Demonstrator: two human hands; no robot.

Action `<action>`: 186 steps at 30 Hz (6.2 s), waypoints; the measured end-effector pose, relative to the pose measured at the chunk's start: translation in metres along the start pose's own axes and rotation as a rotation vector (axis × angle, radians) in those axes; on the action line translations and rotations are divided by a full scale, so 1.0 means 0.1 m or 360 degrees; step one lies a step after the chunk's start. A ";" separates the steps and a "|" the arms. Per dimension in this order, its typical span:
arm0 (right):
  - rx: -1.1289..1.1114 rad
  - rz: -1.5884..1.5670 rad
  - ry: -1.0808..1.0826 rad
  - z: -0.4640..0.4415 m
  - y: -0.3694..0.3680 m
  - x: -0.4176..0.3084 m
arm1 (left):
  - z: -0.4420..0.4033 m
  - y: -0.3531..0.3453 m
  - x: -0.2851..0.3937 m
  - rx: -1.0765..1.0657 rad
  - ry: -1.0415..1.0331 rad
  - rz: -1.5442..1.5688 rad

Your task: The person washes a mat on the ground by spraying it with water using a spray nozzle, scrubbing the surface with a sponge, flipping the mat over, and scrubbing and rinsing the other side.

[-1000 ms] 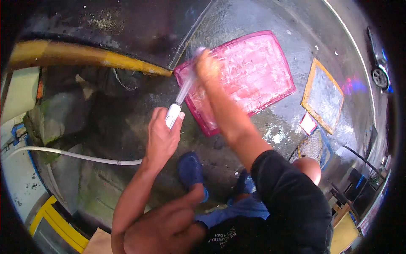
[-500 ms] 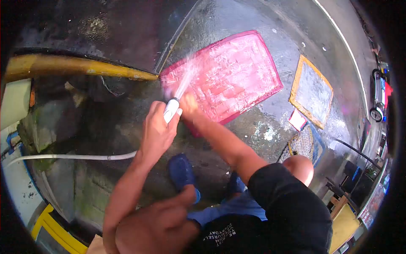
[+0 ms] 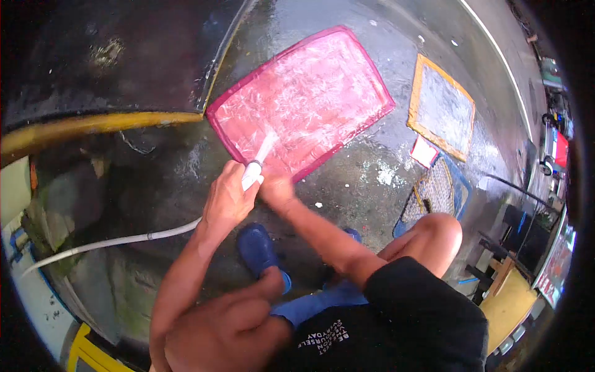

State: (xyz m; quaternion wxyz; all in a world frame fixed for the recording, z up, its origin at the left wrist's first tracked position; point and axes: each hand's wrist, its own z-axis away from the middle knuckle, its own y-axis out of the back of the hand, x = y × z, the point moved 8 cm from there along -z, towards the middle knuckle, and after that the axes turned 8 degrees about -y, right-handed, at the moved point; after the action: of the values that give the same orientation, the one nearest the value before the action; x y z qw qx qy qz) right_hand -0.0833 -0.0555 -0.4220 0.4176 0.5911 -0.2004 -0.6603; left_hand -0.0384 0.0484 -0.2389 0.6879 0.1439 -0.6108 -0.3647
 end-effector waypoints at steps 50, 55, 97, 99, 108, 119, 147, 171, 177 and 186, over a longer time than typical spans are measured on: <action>-0.0694 0.0583 0.0515 -1.33 0.15 -0.52 | 0.13 0.39 -0.04 0.0140 0.0174 0.0051; -0.0205 0.0172 0.1203 0.10 0.45 -0.15 | 0.11 0.33 -0.02 0.0115 0.0053 0.0179; 0.0505 0.0242 -0.0735 -1.21 1.18 1.38 | -0.05 0.60 0.33 0.0281 -0.0101 0.0158; 0.0277 0.0254 -0.0215 -1.07 0.42 0.71 | -0.11 0.68 0.36 0.0305 -0.0113 0.0146; 0.0591 0.0118 -0.0156 -2.38 1.12 0.01 | 0.16 0.80 0.02 0.0344 0.0147 0.0095; -0.0090 0.0176 0.0528 -2.00 0.40 -0.64 | -0.08 0.95 0.14 0.0493 0.0109 0.0087; 0.0102 0.0598 0.0243 -0.86 0.94 0.59 | -0.40 0.82 0.73 0.0214 -0.0253 0.0203; 0.0791 0.0579 -0.0601 -1.05 1.83 1.74 | -0.53 0.63 0.93 0.0062 -0.0292 0.0127; 0.0446 0.0590 -0.0587 -1.42 2.36 2.61 | -0.46 0.78 0.93 0.0159 -0.0348 0.0099; 0.0266 0.0406 -0.0668 -0.97 1.02 1.39 | -0.44 0.67 0.79 0.0116 -0.0171 0.0207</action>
State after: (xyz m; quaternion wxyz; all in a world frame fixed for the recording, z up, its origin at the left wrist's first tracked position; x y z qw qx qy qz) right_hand 0.0475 -0.2007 -0.4515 0.3966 0.4435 -0.4095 -0.6916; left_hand 0.0243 0.0301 -0.1472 0.6706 0.1090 -0.6678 -0.3041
